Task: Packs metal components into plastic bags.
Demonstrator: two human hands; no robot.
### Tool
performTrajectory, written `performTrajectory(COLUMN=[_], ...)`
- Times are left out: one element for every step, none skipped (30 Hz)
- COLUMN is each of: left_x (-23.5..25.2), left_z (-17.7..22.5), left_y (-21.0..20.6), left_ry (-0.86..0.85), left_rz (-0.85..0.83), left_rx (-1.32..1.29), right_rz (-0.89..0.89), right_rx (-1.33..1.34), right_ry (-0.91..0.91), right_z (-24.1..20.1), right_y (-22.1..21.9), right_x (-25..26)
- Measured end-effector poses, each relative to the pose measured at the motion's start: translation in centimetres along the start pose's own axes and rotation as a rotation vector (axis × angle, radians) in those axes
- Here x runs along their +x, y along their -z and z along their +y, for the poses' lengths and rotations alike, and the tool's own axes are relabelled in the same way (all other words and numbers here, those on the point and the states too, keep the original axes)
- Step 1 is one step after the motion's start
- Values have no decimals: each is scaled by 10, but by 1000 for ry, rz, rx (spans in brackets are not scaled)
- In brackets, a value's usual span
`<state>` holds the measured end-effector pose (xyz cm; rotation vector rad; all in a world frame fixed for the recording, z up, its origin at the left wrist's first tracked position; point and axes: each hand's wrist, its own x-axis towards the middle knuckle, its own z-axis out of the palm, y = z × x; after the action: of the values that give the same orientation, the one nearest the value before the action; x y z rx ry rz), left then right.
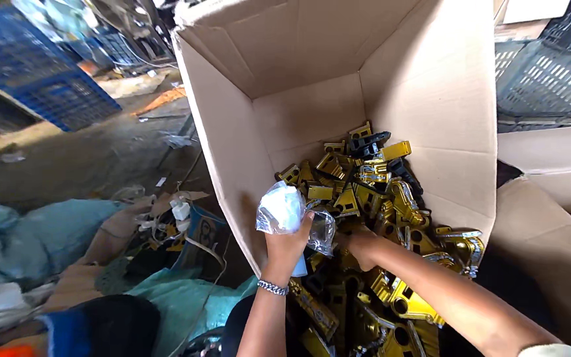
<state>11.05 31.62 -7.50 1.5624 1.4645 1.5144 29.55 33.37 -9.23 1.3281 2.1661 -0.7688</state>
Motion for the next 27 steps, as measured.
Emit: performTrajectory(left_x=[0, 1, 1, 1, 0, 0, -1, -2, -3, -4, -5, -7, -10, -13, -17, -21, -24, -25, -26, -26, -26, -25, -24, -23, -23, -24, -25], left_z=[0, -1, -1, -1, -1, -2, -2, -1, 0, -1, -3, -2, 0, 5, 9, 12, 14, 17, 21, 24, 25, 24, 22, 19, 15, 12, 11], left_y=[-1, -1, -2, -2, -2, -3, -4, -5, -6, -9, -12, -16, -18, -20, -22, -23, -23, -24, -25, -26, -28, -29, -30, -30, -29, -28, -27], left_ry=[18, 31, 40, 39, 28, 2, -31, -53, -64, -79, -104, -112, -94, -54, 7, 65, 111, 164, 213, 227, 219, 196, 157, 105, 41, -19, -23], left_rz=[-6, -12, -13, -8, -2, 5, 8, 2, -10, -15, -10, -8, -17, -36, -67, -94, -117, -120, -119, -126, -128, -124, -119, -113, -113, -110, -119], left_rx=[-12, -24, -26, -19, -3, 20, 38, 52, 63, 68, 61, 34, -10, -67, -138, -211, -270, -289, -300, -310, -317, -316, -288, -226, -135, -43, 15], right_rz=[-40, -55, -41, -11, 39, 110, 219, 392, 652, 978, 1256, 1385, 1335, 1212, 1094, 1007, 986, 1047, 1140, 1227, 1275, 1280, 1250, 1205, 1160, 1132, 1158], right_rx=[-47, -102, -144, -166, -152, -113, -48, 60, 207, 373, 573, 836, 1162, 1432, 1616, 1726, 1784, 1829, 1871, 1932, 2013, 2091, 2131, 2128, 2064, 1925, 1748], right_ry=[-31, -38, -36, -44, -55, -60, -57, -32, 20, 89, 153, 231, 348, 449, 482, 479, 464, 433, 400, 366, 356, 364, 372, 373, 361, 365, 370], right_z=[-2, -3, -3, -1, 2, 8, 15, 25, 36, 45, 47, 42, 31, 19, 6, -5, -13, -19, -20, -19, -16, -14, -15, -16, -16, -15, -13], right_y=[5, 10, 15, 19, 24, 30, 35, 35, 27, 15, 5, -2, -7, -11, -14, -16, -16, -14, -11, -8, -7, -9, -12, -16, -20, -26, -31], right_x=[0, -4, -11, -21, -34, -48, -65, -82, -95, -101, -100, -101, -103, -101, -95, -86, -78, -70, -65, -61, -60, -60, -61, -62, -62, -61, -59])
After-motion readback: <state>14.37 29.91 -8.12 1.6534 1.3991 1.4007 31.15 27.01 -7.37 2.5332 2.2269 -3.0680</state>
